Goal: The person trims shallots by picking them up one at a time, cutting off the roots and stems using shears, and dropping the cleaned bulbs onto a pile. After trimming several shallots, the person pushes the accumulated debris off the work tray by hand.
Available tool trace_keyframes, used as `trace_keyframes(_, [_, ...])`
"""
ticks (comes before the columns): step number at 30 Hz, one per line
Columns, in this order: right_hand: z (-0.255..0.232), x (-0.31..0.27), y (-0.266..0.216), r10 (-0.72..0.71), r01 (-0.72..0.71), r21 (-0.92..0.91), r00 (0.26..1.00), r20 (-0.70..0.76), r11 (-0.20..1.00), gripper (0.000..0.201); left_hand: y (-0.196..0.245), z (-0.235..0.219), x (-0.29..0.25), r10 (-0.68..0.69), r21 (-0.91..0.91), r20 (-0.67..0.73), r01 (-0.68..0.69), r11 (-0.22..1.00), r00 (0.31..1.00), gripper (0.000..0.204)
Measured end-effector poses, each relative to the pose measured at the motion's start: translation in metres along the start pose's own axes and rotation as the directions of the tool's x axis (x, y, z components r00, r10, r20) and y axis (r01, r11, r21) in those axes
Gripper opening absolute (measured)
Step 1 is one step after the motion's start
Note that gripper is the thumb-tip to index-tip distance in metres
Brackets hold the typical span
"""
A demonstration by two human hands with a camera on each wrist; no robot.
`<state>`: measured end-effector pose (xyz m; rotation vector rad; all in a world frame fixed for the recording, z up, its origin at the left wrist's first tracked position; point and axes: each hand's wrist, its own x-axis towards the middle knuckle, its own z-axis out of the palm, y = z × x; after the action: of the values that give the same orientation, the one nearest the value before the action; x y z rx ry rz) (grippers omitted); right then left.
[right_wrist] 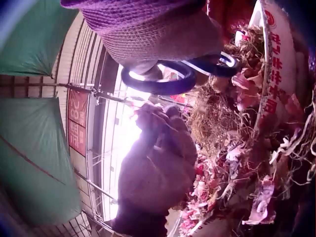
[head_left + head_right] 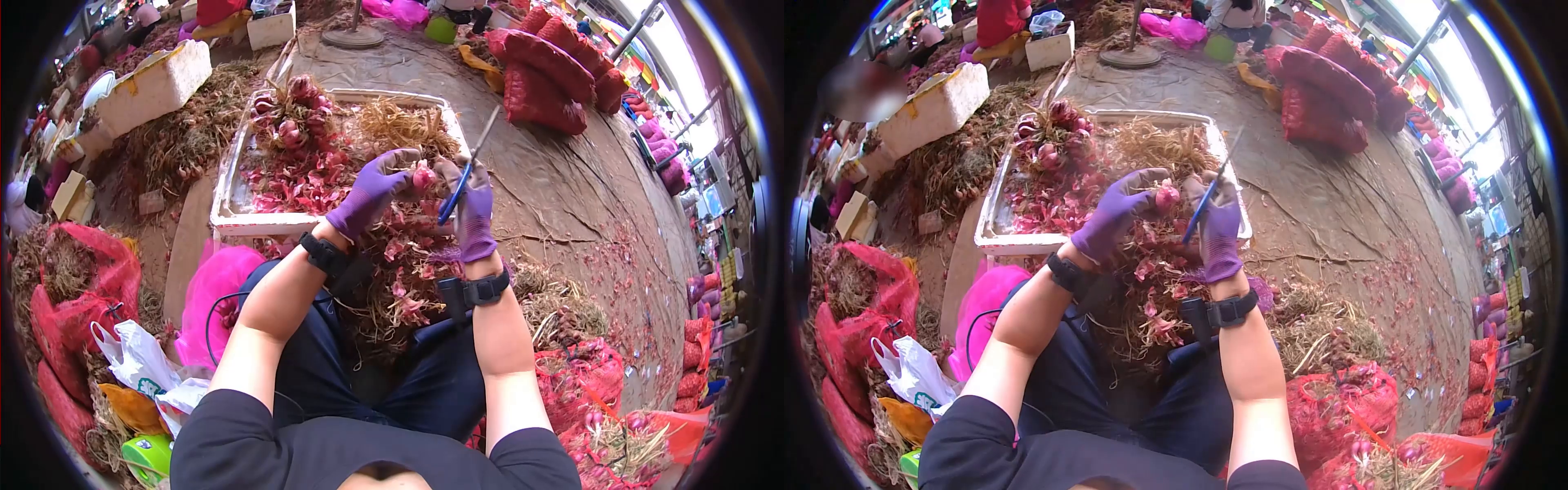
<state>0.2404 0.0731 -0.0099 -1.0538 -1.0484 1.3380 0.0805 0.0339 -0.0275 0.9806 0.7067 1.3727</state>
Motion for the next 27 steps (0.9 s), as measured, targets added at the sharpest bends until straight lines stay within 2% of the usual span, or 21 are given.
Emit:
trace_keyframes(2, [0.006,-0.003,-0.009,-0.144,0.151,-0.007,0.954,0.264,0.988,0.032,-0.005,0.000,0.003,0.031,0.051,-0.056,-0.028,0.998,0.998,0.039])
trace_keyframes(3, [0.006,-0.005,-0.002,-0.191,0.217,-0.041,0.923,0.333,0.975,0.032,-0.009,-0.003,0.005,0.030,0.049,-0.058,-0.027,0.998,0.998,0.039])
trace_keyframes(6, [0.010,-0.014,-0.005,-0.152,0.202,-0.149,0.944,0.293,0.968,0.033,-0.015,-0.010,0.006,0.059,0.184,-0.022,-0.054,0.981,0.998,0.040])
trace_keyframes(7, [0.015,-0.017,-0.002,-0.220,0.223,0.011,0.947,0.235,0.975,0.030,-0.012,-0.007,0.005,0.031,0.101,-0.039,-0.027,0.995,0.999,0.038])
trace_keyframes(8, [0.015,-0.016,-0.001,-0.224,0.227,0.014,0.946,0.233,0.974,0.030,-0.004,0.000,0.002,0.005,0.017,-0.053,-0.004,1.000,0.999,0.037])
trace_keyframes(9, [0.013,-0.015,0.001,-0.199,0.195,0.038,0.968,0.152,0.980,0.029,0.002,0.011,-0.001,0.004,-0.122,-0.018,-0.006,0.992,1.000,0.037])
trace_keyframes(10, [0.011,-0.013,0.001,-0.170,0.165,0.065,0.983,0.069,0.984,0.028,-0.004,0.009,0.002,0.004,-0.121,-0.013,-0.005,0.993,1.000,0.037])
trace_keyframes(11, [0.006,-0.011,-0.003,-0.112,0.108,0.039,0.987,0.119,0.993,0.028,-0.015,0.006,0.006,0.142,0.079,0.031,-0.144,0.986,0.989,0.036])
trace_keyframes(12, [0.006,-0.012,-0.006,-0.113,0.110,0.037,0.987,0.116,0.993,0.028,-0.025,0.002,0.010,0.266,0.267,0.098,-0.283,0.921,0.959,0.036])
trace_keyframes(13, [0.006,-0.013,-0.011,-0.101,0.081,0.135,0.984,0.150,0.987,0.028,-0.014,0.010,0.003,0.167,0.091,0.090,-0.175,0.980,0.982,0.035])
trace_keyframes(14, [0.006,-0.014,-0.013,-0.092,0.047,0.231,0.978,0.186,0.972,0.029,-0.009,0.012,0.002,0.168,0.088,0.088,-0.176,0.980,0.982,0.035])
trace_keyframes(16, [-0.001,-0.009,-0.011,-0.033,0.007,0.167,0.988,0.154,0.986,0.029,-0.001,0.010,-0.001,0.002,-0.130,0.167,0.020,0.991,0.986,0.037])
trace_keyframes(18, [-0.003,-0.008,-0.012,-0.148,0.137,0.073,0.970,0.191,0.988,0.029,0.002,0.008,-0.002,-0.008,-0.188,0.217,0.050,0.981,0.976,0.034])
trace_keyframes(19, [-0.003,-0.006,-0.009,-0.149,0.137,0.075,0.970,0.191,0.988,0.029,-0.005,0.003,0.000,-0.003,-0.268,0.230,0.066,0.961,0.973,0.034])
trace_keyframes(20, [-0.002,-0.004,-0.003,-0.302,0.334,-0.188,0.936,0.180,0.924,0.029,-0.012,-0.001,0.003,0.003,-0.346,0.241,0.084,0.934,0.971,0.034])
trace_keyframes(21, [-0.001,-0.003,0.000,-0.442,0.487,-0.434,0.873,0.209,0.758,0.029,-0.019,-0.006,0.006,0.002,-0.345,0.240,0.084,0.935,0.971,0.034])
trace_keyframes(22, [-0.001,-0.003,0.000,-0.442,0.487,-0.433,0.873,0.208,0.758,0.029,-0.021,-0.009,0.008,0.015,-0.409,0.273,0.101,0.907,0.962,0.037])
trace_keyframes(24, [-0.002,-0.001,-0.003,-0.254,0.262,-0.109,0.964,0.083,0.959,0.028,-0.023,-0.015,0.011,0.034,-0.466,0.307,0.120,0.877,0.951,0.039])
trace_keyframes(25, [-0.002,-0.010,-0.017,-0.136,0.133,0.039,0.984,0.114,0.990,0.028,-0.015,-0.014,0.009,0.021,-0.438,0.336,0.137,0.888,0.942,0.042])
trace_keyframes(26, [-0.002,-0.009,-0.021,-0.139,0.135,0.039,0.984,0.114,0.990,0.028,-0.008,-0.011,0.006,0.007,-0.412,0.363,0.154,0.898,0.932,0.044])
trace_keyframes(27, [-0.002,-0.007,-0.024,-0.129,0.111,0.104,0.973,0.191,0.988,0.027,-0.003,-0.007,0.002,-0.054,-0.313,0.344,0.169,0.935,0.938,0.052])
